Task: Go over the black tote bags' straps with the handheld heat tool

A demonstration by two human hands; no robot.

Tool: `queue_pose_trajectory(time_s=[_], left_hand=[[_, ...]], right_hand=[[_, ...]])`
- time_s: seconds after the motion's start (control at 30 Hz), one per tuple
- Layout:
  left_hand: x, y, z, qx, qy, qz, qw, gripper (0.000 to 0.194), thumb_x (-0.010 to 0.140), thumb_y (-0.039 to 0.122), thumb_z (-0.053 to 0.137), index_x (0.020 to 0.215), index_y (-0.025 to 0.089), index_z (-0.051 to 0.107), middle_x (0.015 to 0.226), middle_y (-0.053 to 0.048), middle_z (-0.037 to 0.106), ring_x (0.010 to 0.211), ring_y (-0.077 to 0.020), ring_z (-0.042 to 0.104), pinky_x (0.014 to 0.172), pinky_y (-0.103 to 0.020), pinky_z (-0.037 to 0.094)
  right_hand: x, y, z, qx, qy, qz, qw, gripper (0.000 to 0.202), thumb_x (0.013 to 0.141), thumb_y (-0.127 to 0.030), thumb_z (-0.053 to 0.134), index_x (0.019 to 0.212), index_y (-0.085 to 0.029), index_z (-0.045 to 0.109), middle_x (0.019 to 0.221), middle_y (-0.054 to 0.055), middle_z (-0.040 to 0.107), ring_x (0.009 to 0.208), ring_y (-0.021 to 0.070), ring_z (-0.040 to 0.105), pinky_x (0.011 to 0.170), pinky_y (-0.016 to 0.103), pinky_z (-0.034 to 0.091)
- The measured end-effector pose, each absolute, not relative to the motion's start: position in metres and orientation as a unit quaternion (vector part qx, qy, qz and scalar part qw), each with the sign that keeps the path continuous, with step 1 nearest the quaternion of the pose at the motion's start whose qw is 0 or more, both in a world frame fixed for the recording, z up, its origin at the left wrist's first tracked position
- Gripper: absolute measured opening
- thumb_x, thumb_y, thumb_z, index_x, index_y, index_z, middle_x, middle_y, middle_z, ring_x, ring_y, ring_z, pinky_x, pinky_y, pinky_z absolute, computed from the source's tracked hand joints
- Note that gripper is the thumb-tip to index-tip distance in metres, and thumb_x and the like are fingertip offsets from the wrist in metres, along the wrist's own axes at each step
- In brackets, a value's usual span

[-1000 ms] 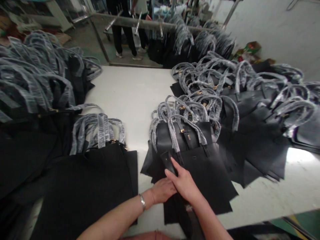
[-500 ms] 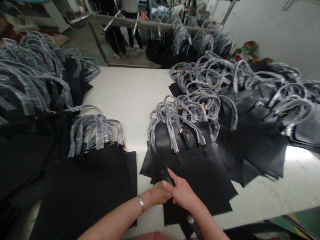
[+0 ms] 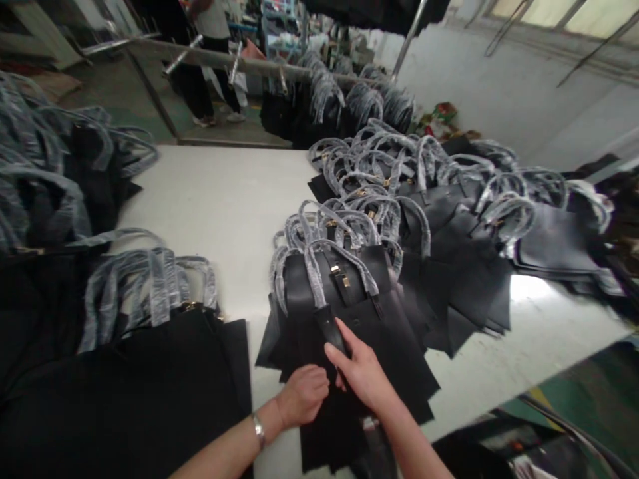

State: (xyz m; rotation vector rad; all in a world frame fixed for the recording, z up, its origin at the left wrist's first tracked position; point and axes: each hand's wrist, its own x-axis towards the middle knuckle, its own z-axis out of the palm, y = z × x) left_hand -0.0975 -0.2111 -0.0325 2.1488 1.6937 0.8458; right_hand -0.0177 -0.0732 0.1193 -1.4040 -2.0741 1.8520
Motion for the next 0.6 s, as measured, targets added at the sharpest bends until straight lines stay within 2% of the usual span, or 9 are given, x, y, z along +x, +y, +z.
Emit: queue_pose_trajectory(time_s=[0.07,0.13,0.17,0.23,0.33,0.4,0.6], left_hand=[[-0.097,-0.212,-0.028,0.709,0.628,0.293,0.132,0.012,0.078,0.020,0.057,0.087,0.017,0.064,0.072,-0.004,0.060,0.072,-0.0193,0.058,0.075,-0.036,0.049],[-0.096,-0.207,-0.023,0.682,0.659,0.296,0.118,0.026,0.079,0.021,0.056,0.104,0.017,0.063,0.076,-0.005,0.062,0.071,-0.0195,0.059,0.074,-0.037,0.049],[-0.096,-0.202,-0.020,0.675,0.667,0.299,0.107,0.033,0.082,0.020,0.054,0.113,0.016,0.061,0.084,-0.007,0.065,0.076,-0.0202,0.061,0.077,-0.037,0.049],[-0.096,-0.190,-0.014,0.682,0.662,0.298,0.086,0.042,0.086,0.015,0.050,0.127,0.018,0.055,0.109,-0.010,0.066,0.100,-0.0227,0.062,0.090,-0.038,0.047],[-0.095,-0.170,-0.006,0.716,0.638,0.272,0.078,0.050,0.091,0.018,0.047,0.141,0.019,0.044,0.146,-0.010,0.047,0.137,-0.0251,0.039,0.112,-0.042,0.032],[-0.093,-0.161,-0.004,0.742,0.619,0.242,0.087,0.049,0.095,0.024,0.045,0.143,0.018,0.041,0.152,-0.009,0.038,0.143,-0.0254,0.029,0.116,-0.045,0.024],[-0.093,-0.159,-0.004,0.768,0.596,0.203,0.116,0.047,0.097,0.029,0.043,0.142,0.017,0.043,0.153,-0.009,0.038,0.145,-0.0248,0.026,0.119,-0.045,0.018]], right_hand=[[0.009,-0.062,0.123,-0.484,-0.624,0.613,0.002,0.074,0.083,-0.052,0.061,0.148,-0.026,0.038,0.073,-0.004,0.067,0.042,0.0120,0.057,0.039,0.024,0.046],[0.033,-0.052,0.121,-0.516,-0.597,0.613,0.018,0.074,0.082,-0.052,0.062,0.147,-0.026,0.038,0.072,-0.004,0.063,0.040,0.0105,0.055,0.037,0.022,0.043],[0.043,-0.048,0.118,-0.533,-0.585,0.611,0.029,0.075,0.082,-0.051,0.063,0.147,-0.026,0.038,0.073,-0.004,0.062,0.040,0.0103,0.055,0.037,0.022,0.043],[0.057,-0.041,0.113,-0.561,-0.558,0.610,0.046,0.075,0.082,-0.051,0.064,0.147,-0.027,0.037,0.072,-0.005,0.061,0.039,0.0106,0.055,0.036,0.022,0.042],[0.070,-0.031,0.107,-0.580,-0.521,0.623,0.063,0.072,0.083,-0.050,0.064,0.145,-0.026,0.038,0.069,-0.004,0.062,0.039,0.0111,0.055,0.035,0.022,0.041],[0.072,-0.023,0.104,-0.585,-0.499,0.636,0.071,0.069,0.084,-0.049,0.064,0.144,-0.025,0.039,0.069,-0.003,0.063,0.039,0.0112,0.056,0.035,0.021,0.042],[0.052,0.007,0.103,-0.572,-0.471,0.666,0.084,0.067,0.083,-0.047,0.067,0.141,-0.023,0.043,0.067,-0.002,0.064,0.039,0.0119,0.055,0.035,0.022,0.041]])
